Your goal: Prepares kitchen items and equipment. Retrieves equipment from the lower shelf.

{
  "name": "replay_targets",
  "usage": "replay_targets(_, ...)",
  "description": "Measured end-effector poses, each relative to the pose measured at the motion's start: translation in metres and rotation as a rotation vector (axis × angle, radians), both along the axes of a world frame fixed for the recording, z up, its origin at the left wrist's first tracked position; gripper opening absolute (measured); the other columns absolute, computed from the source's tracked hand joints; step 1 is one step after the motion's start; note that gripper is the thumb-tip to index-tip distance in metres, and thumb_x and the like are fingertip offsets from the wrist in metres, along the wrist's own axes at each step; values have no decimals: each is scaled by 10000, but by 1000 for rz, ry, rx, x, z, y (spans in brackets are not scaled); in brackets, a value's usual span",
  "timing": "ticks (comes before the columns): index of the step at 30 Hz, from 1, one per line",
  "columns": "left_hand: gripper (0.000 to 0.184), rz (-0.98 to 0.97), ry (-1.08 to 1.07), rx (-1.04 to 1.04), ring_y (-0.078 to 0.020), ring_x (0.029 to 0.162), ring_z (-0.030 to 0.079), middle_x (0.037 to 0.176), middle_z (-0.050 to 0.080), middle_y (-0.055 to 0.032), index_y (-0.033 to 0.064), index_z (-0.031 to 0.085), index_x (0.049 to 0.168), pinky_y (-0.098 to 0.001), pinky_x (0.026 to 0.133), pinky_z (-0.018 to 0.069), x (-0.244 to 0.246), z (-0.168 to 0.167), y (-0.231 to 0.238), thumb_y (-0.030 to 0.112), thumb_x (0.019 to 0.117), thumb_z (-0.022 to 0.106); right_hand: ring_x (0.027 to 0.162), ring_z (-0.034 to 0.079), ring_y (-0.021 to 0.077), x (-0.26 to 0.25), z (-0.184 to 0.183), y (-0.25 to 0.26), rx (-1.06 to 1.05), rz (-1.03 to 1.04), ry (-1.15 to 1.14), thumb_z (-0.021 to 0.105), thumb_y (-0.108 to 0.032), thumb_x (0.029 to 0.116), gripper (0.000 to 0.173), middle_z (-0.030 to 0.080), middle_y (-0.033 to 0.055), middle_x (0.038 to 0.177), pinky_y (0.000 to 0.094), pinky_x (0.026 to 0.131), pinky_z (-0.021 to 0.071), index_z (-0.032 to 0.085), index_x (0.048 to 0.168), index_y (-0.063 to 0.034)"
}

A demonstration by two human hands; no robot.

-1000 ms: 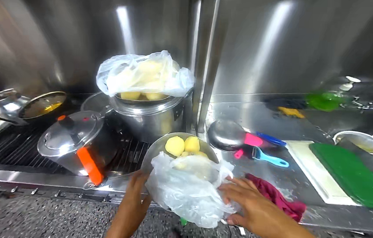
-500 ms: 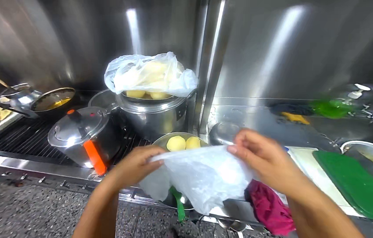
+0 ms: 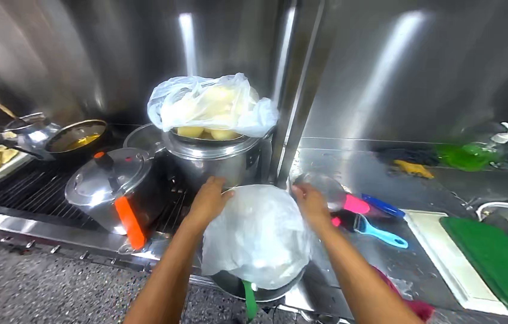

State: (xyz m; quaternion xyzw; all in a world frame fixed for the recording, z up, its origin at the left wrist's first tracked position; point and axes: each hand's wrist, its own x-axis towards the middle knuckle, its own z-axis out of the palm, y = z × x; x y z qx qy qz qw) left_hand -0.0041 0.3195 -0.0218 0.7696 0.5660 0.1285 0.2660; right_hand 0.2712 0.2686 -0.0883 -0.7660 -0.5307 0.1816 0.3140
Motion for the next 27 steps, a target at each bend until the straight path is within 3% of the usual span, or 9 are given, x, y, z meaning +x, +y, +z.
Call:
replay_targets(2, 552, -110, 6, 46, -377, 1392, 476, 1506, 491, -206, 53, 524, 1468, -569, 1148, 385, 6, 1, -28, 363, 1022, 620, 1169, 621, 448, 2, 8, -25, 177, -51, 52, 451, -271, 1103, 417, 638, 293, 1235, 636, 1013, 467, 608, 1303, 60)
replay_targets(4, 623, -296, 22, -4, -366, 1518, 304, 1615, 377, -167, 106, 485, 1523, -613, 1221, 238, 18, -12, -56, 424, 1004, 617, 1119, 654, 400, 0, 15, -51, 274, -42, 56, 455, -229, 1096, 383, 656, 263, 1221, 598, 977, 503, 612, 1301, 54)
replay_targets(8, 552, -473, 268, -243, -421, 1560, 142, 1652, 318, -159, 141, 536, 1492, -741, 1186, 11, 37, -51, -73, 438, 1028, 573, 1044, 706, 317, 16, -3, -82, 264, -3, 31, 584, -126, 1002, 234, 723, 189, 1117, 505, 937, 563, 744, 1094, 18)
replay_targets(10, 526, -402, 231, -172, -413, 1549, 198, 1628, 357, -177, 107, 572, 1456, -705, 1209, 54, 35, -47, -74, 402, 1022, 599, 1043, 698, 337, 44, -3, -84, 183, -102, 30, 579, -94, 999, 225, 715, 212, 1120, 509, 952, 547, 740, 1101, 26)
replay_targets(14, 471, -207, -175, 236, -481, 1395, 458, 1471, 516, -282, -39, 631, 1340, -649, 1172, 312, 22, -19, -103, 216, 951, 700, 1149, 657, 385, 105, -1, -77, -49, -199, 47, 549, -113, 1030, 278, 691, 251, 1198, 555, 1036, 473, 693, 1215, 37)
replay_targets(17, 417, -218, -339, 240, -442, 1265, 582, 1362, 577, -317, -107, 630, 1280, -544, 1075, 470, 36, 5, -131, 166, 967, 659, 1170, 645, 393, 142, -3, -51, -146, -162, 90, 533, -159, 1055, 305, 687, 246, 1212, 574, 1046, 458, 681, 1248, 24)
replay_targets(22, 500, -260, -779, -318, -288, 1263, 610, 1409, 563, -266, -141, 493, 1395, -432, 1082, 497, 125, -11, -162, 233, 1063, 486, 1207, 610, 437, 187, -19, 21, -206, -75, 205, 494, -312, 1091, 425, 662, 289, 1234, 619, 1060, 427, 662, 1264, 38)
replay_targets(25, 545, 124, -1028, -714, -273, 1349, 541, 1520, 459, -239, -90, 336, 1513, -397, 1134, 445, 207, -31, -152, 268, 1103, 364, 1225, 592, 486, 203, -36, 62, -236, 44, 151, 406, -379, 1111, 534, 641, 326, 1254, 661, 1053, 416, 651, 1255, 72)
replay_targets(27, 579, 421, -1147, -800, -324, 1378, 492, 1550, 390, -269, -74, 273, 1542, -421, 1134, 426, 259, -54, -123, 337, 1134, 267, 1201, 600, 485, 210, -38, 89, -252, 148, 125, 380, -400, 1115, 565, 646, 328, 1229, 663, 1032, 421, 659, 1224, 79)
